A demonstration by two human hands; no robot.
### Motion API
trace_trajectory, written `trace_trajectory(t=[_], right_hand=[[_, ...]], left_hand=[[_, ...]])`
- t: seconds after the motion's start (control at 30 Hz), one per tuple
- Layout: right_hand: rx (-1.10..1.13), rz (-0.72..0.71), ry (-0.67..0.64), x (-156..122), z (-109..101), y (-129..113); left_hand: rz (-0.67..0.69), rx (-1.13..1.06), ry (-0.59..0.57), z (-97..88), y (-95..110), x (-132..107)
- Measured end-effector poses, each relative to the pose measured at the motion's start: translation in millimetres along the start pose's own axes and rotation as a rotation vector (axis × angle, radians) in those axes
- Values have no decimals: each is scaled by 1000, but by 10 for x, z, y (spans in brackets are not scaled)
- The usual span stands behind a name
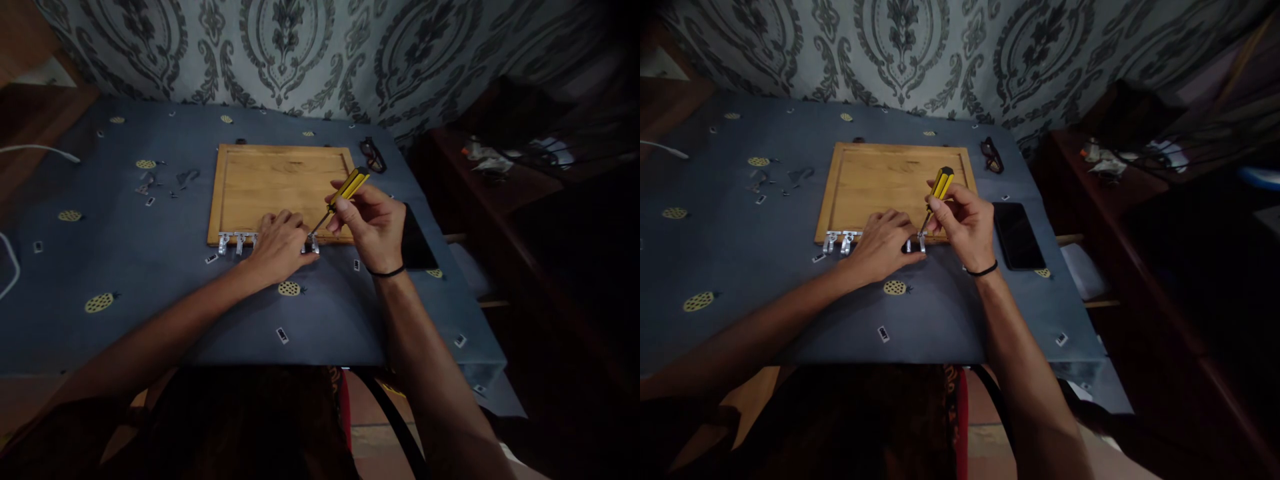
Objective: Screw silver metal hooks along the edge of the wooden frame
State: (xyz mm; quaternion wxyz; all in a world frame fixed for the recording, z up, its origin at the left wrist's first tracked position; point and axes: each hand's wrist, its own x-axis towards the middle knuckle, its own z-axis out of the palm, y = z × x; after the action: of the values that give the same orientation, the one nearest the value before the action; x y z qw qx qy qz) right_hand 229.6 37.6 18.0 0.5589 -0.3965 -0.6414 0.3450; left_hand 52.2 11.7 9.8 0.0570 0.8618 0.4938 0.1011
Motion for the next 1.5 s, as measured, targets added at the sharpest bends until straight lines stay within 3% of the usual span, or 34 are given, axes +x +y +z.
trace_trajectory(t=[0.27,0.6,1.03,1.5], right_hand=[[-45,-49,73,13,-4,83],[-77,-172,233,14,-7,152],[-55,-158,158,23,-21,214],[-101,-186,180,30,-14,235]], left_hand=[[-5,10,-43,-22,3,7],[-3,4,-4,11,4,4],[-11,-8,-19,17,-3,-3],[-21,-12,-28,0,12,5]])
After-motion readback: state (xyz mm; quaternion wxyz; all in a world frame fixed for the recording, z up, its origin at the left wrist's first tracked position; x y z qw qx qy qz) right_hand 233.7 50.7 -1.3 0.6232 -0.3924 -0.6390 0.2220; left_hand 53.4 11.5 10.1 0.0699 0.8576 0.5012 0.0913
